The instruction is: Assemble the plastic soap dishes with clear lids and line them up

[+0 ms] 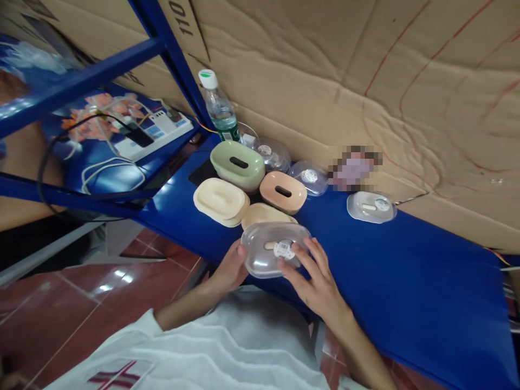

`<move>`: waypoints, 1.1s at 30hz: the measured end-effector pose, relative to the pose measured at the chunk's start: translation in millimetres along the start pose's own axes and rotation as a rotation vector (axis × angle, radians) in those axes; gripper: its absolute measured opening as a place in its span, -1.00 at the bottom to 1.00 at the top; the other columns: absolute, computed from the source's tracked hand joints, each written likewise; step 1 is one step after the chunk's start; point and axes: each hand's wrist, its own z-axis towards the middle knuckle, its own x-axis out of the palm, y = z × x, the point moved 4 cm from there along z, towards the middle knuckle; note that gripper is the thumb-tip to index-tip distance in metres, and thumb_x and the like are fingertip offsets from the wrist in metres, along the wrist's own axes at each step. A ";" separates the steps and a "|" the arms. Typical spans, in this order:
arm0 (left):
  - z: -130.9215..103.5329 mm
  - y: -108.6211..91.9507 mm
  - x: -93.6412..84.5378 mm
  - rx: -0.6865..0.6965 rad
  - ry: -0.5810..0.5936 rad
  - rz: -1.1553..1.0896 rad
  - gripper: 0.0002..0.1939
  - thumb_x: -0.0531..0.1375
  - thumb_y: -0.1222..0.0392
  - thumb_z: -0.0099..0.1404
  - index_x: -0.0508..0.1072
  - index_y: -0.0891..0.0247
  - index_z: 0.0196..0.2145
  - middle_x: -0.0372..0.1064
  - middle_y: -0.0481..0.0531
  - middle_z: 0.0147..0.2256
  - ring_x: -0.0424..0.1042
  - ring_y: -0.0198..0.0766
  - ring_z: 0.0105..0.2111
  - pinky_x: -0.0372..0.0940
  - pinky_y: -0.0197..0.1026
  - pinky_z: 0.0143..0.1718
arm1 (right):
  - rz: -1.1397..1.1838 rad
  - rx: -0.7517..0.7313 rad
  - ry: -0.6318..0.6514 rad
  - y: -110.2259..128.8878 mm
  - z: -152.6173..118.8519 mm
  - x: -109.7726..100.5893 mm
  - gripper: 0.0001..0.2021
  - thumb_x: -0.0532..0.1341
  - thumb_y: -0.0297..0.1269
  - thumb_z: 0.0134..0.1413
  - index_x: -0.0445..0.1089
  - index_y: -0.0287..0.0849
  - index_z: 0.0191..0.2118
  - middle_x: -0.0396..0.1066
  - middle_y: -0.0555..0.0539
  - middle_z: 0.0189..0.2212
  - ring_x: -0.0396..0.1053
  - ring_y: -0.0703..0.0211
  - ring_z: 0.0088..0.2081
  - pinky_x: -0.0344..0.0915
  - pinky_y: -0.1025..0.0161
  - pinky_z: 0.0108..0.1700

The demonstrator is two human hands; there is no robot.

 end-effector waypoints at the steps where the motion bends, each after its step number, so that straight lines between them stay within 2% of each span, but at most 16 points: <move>1: -1.7 0.3 -0.2 0.025 -0.018 0.036 -0.18 0.39 -0.50 0.12 0.65 0.22 0.06 0.63 0.21 0.02 0.50 0.24 0.20 0.42 0.09 0.20 | -0.001 0.003 0.008 -0.6 -2.9 -0.2 -0.32 0.33 -0.52 0.30 0.29 0.20 0.42 0.23 -0.08 0.44 0.11 -0.22 0.51 0.37 -0.32 0.41; 6: -4.0 -8.2 7.7 0.096 -0.007 0.205 -0.16 0.47 -0.43 0.05 0.65 0.30 0.05 0.64 0.20 -0.09 0.57 0.17 0.00 0.41 0.02 0.08 | -0.044 0.009 -0.003 0.0 -23.0 -3.7 -0.27 0.34 -0.60 0.24 0.33 0.27 0.38 -0.07 0.07 0.58 0.00 -0.24 0.55 0.34 -0.32 0.43; 9: -1.4 -14.2 13.4 0.152 0.041 0.330 -0.18 0.40 -0.46 0.14 0.64 0.33 0.05 0.63 0.18 -0.14 0.57 0.02 -0.15 0.42 -0.08 -0.07 | -0.095 -0.003 0.022 2.1 -31.1 -4.7 -0.32 0.34 -0.59 0.25 0.36 0.23 0.34 -0.24 0.11 0.61 -0.11 -0.20 0.58 0.21 -0.34 0.49; 11: 0.4 -12.3 14.7 0.174 0.086 0.365 -0.18 0.35 -0.49 0.20 0.63 0.34 0.05 0.62 0.18 -0.11 0.56 -0.02 -0.17 0.42 -0.10 -0.10 | -0.122 -0.009 0.022 4.2 -32.5 -4.3 -0.29 0.35 -0.57 0.25 0.31 0.26 0.37 -0.29 0.11 0.62 -0.20 -0.20 0.60 0.09 -0.44 0.51; 14: 0.9 -1.6 13.9 0.149 0.133 0.311 -0.18 0.31 -0.50 0.24 0.61 0.34 0.08 0.62 0.20 -0.05 0.57 0.04 -0.08 0.42 -0.04 0.01 | -0.139 -0.019 -0.011 8.4 -31.4 -1.9 -0.16 0.38 -0.56 0.22 0.16 0.27 0.47 -0.37 0.04 0.62 -0.31 -0.25 0.61 0.00 -0.51 0.50; 18: -1.8 13.0 15.4 -0.002 0.098 0.108 -0.18 0.23 -0.51 0.31 0.59 0.30 0.13 0.63 0.23 0.01 0.54 0.11 0.12 0.36 0.03 0.21 | -0.150 -0.017 -0.013 10.5 -32.6 2.5 -0.09 0.38 -0.57 0.21 0.07 0.20 0.52 -0.36 -0.05 0.62 -0.29 -0.28 0.60 0.09 -0.44 0.49; 22: -3.6 16.5 24.7 -0.185 0.094 -0.113 -0.18 0.21 -0.53 0.31 0.60 0.27 0.13 0.64 0.24 0.01 0.52 0.14 0.19 0.37 0.07 0.24 | -0.171 -0.039 0.008 9.5 -37.5 1.4 -0.08 0.36 -0.59 0.22 0.04 0.23 0.53 -0.34 -0.05 0.62 -0.29 -0.29 0.60 0.08 -0.48 0.48; 28: 0.8 16.1 34.6 -0.254 0.078 -0.205 -0.25 0.24 -0.44 0.37 0.59 0.28 0.15 0.62 0.22 0.07 0.49 0.14 0.23 0.31 0.09 0.30 | -0.200 -0.053 0.047 9.0 -41.7 -3.6 -0.18 0.31 -0.59 0.28 0.12 0.23 0.50 -0.31 -0.02 0.62 -0.29 -0.21 0.60 -0.05 -0.46 0.52; 33: 5.0 24.3 31.8 -0.230 0.033 -0.181 -0.27 0.21 -0.42 0.40 0.59 0.30 0.14 0.63 0.22 0.05 0.51 0.12 0.20 0.36 0.05 0.24 | -0.159 0.029 -0.010 6.6 -41.3 -8.4 -0.16 0.35 -0.54 0.26 0.10 0.13 0.53 -0.21 -0.11 0.61 -0.14 -0.27 0.58 0.12 -0.43 0.48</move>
